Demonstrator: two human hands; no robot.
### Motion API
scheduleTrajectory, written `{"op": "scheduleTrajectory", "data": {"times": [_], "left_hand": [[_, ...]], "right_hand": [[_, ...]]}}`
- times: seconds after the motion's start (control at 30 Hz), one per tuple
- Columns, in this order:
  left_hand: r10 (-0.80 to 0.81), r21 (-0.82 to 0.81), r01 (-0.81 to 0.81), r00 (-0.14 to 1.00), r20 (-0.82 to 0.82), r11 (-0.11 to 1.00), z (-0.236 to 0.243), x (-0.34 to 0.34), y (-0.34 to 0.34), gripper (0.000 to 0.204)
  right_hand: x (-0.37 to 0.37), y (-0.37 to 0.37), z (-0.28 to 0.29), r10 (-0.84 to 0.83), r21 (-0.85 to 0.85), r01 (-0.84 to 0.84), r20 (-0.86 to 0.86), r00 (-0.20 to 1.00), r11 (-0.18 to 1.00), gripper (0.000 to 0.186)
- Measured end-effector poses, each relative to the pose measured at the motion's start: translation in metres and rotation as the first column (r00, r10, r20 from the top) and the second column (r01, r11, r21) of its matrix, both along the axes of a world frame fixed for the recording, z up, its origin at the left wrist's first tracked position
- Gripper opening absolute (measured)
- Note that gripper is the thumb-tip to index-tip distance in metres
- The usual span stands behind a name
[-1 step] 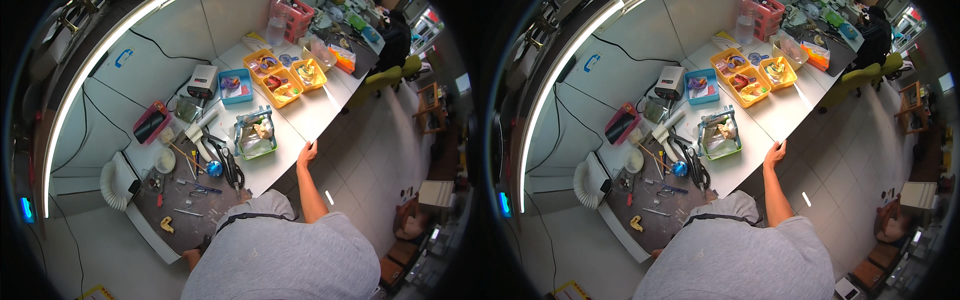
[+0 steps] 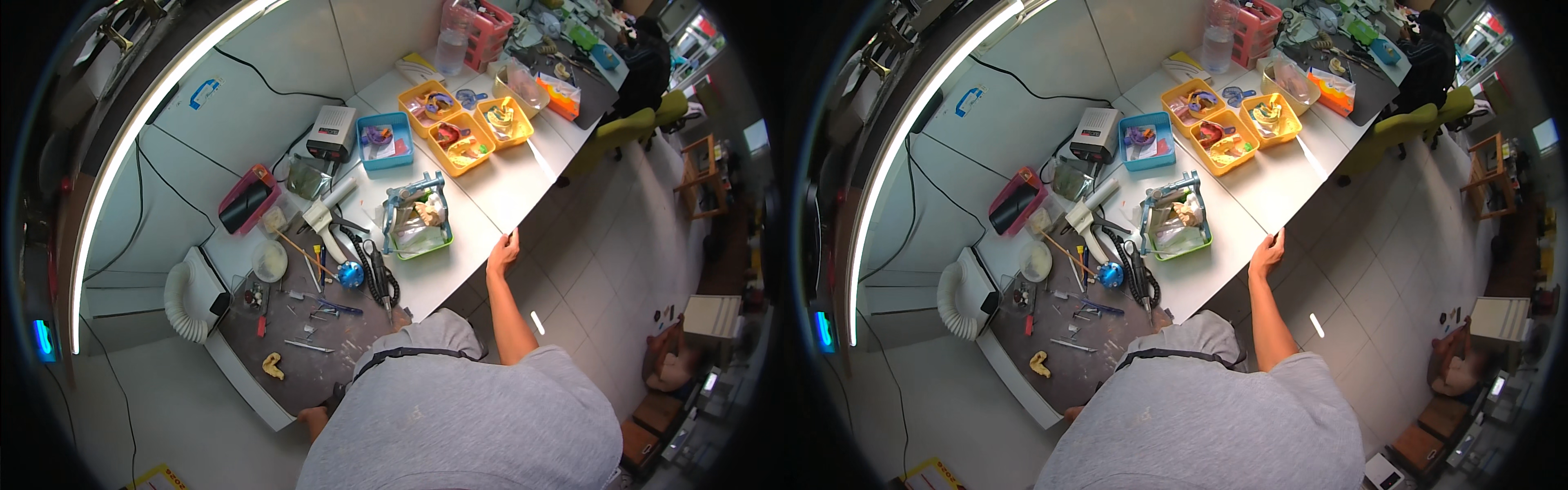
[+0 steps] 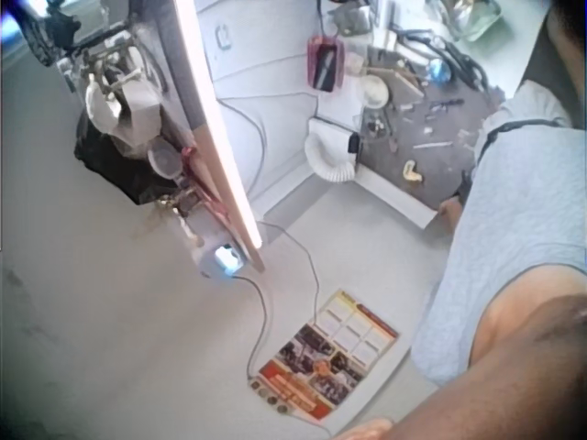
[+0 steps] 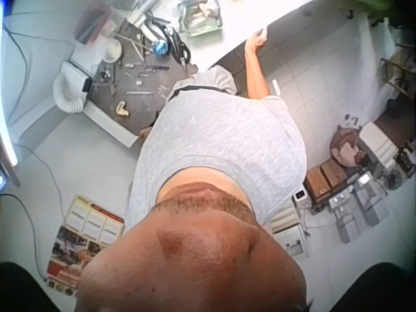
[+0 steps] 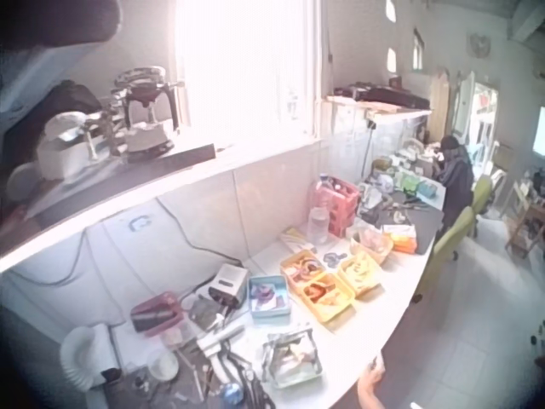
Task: The person carves and shapes a dental model using a scalpel, then places a small component onto the model before curing it in a UV chamber.
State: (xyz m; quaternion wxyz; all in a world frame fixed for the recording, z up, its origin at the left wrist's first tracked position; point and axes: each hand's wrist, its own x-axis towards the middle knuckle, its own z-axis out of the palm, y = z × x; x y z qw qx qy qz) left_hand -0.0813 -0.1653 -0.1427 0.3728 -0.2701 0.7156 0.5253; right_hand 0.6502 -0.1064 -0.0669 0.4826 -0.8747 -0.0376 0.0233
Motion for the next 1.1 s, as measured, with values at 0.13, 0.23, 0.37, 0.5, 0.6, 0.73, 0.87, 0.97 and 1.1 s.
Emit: {"op": "scheduleTrajectory", "data": {"times": [0.13,0.23,0.37,0.5,0.6,0.73,0.87,0.97,1.1], "left_hand": [[-0.027,-0.004,0.027,1.000,-0.013,1.000,0.011,0.018,-0.002,0.060],[-0.029,0.027,0.030,0.999,-0.019,0.999,0.032,0.039,0.009,0.060],[0.023,0.057,-0.023,1.000,-0.011,0.998,0.052,0.068,0.009,0.060],[0.036,0.058,-0.037,0.999,0.004,0.998,0.050,0.063,0.014,0.069],[0.014,0.025,-0.011,0.993,-0.117,1.000,0.018,0.042,0.000,0.070],[0.117,0.041,-0.116,0.993,-0.018,0.992,0.017,0.043,-0.007,0.071],[0.180,0.057,-0.186,0.978,0.102,0.981,0.014,0.044,-0.020,0.072],[0.141,0.091,-0.156,0.977,0.159,0.984,0.013,0.034,-0.017,0.072],[0.067,0.282,-0.043,0.995,-0.076,0.958,-0.010,-0.005,-0.013,0.061]], "right_hand": [[-0.031,-0.018,0.026,0.148,-0.025,-0.148,-0.002,0.989,0.989,0.054],[-0.023,-0.037,-0.016,0.233,-0.117,-0.280,-0.312,0.921,0.953,0.071],[-0.036,-0.016,-0.006,0.263,-0.149,-0.301,-0.233,0.936,0.942,0.079],[-0.036,-0.025,0.015,0.319,0.078,-0.312,-0.356,0.878,0.947,0.067],[-0.030,-0.026,0.032,0.254,-0.326,-0.360,-0.324,0.911,0.874,0.056],[-0.002,-0.017,0.034,0.214,0.238,-0.297,0.321,0.923,0.925,0.025],[-0.064,0.064,0.239,0.289,0.338,-0.431,0.395,0.872,0.837,0.027],[-0.129,0.113,0.344,0.308,0.440,-0.625,0.599,0.739,0.644,0.028],[-0.252,0.149,0.448,0.451,0.221,-0.968,0.856,0.252,0.120,0.020]]}}
